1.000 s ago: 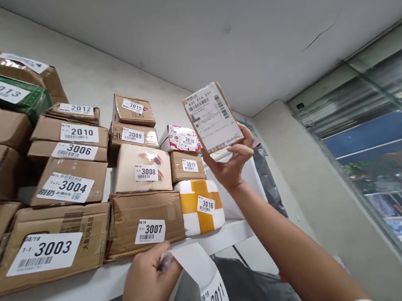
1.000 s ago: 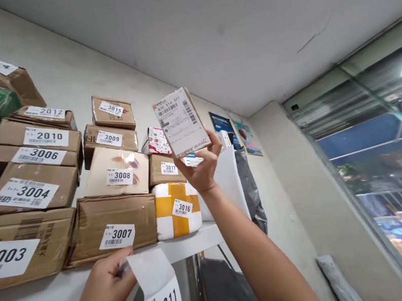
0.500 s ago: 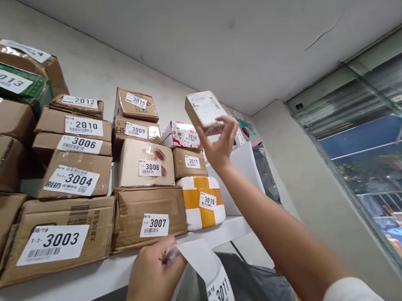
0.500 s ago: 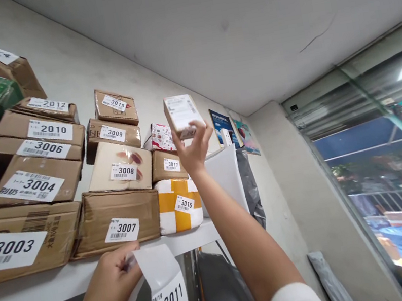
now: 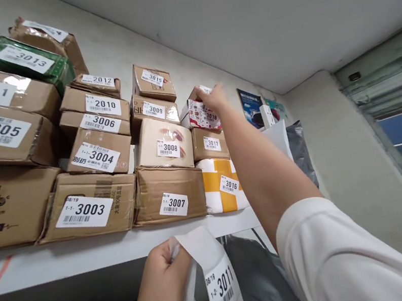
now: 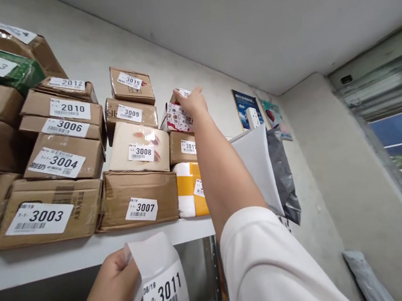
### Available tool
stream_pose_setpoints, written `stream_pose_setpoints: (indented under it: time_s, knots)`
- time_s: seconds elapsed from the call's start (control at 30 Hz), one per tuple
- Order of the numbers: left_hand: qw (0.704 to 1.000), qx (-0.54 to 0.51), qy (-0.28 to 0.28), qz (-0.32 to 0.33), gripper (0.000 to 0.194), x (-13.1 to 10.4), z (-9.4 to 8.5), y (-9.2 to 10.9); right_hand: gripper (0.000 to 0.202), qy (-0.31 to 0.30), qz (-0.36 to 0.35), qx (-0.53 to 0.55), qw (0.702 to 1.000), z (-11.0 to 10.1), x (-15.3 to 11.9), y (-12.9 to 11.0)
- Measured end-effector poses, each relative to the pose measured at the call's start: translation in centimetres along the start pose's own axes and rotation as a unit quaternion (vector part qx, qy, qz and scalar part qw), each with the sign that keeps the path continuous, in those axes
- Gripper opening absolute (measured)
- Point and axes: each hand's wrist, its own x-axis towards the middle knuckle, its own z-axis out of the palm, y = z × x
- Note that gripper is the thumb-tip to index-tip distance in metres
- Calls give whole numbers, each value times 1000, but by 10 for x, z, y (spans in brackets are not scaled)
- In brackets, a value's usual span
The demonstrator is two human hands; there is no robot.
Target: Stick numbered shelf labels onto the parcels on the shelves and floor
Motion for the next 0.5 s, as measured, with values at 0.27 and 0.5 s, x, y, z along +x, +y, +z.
stream_pose_setpoints:
  time_s: [0.27, 0.5]
  knots:
    - [995, -61, 8, -85, 31, -17, 11, -16, 50, -101, -197, 158, 962, -52, -154, 2]
    - [985, -85, -32, -150, 28, -48, 43, -59, 63, -363, 8, 246, 899, -149, -386, 53]
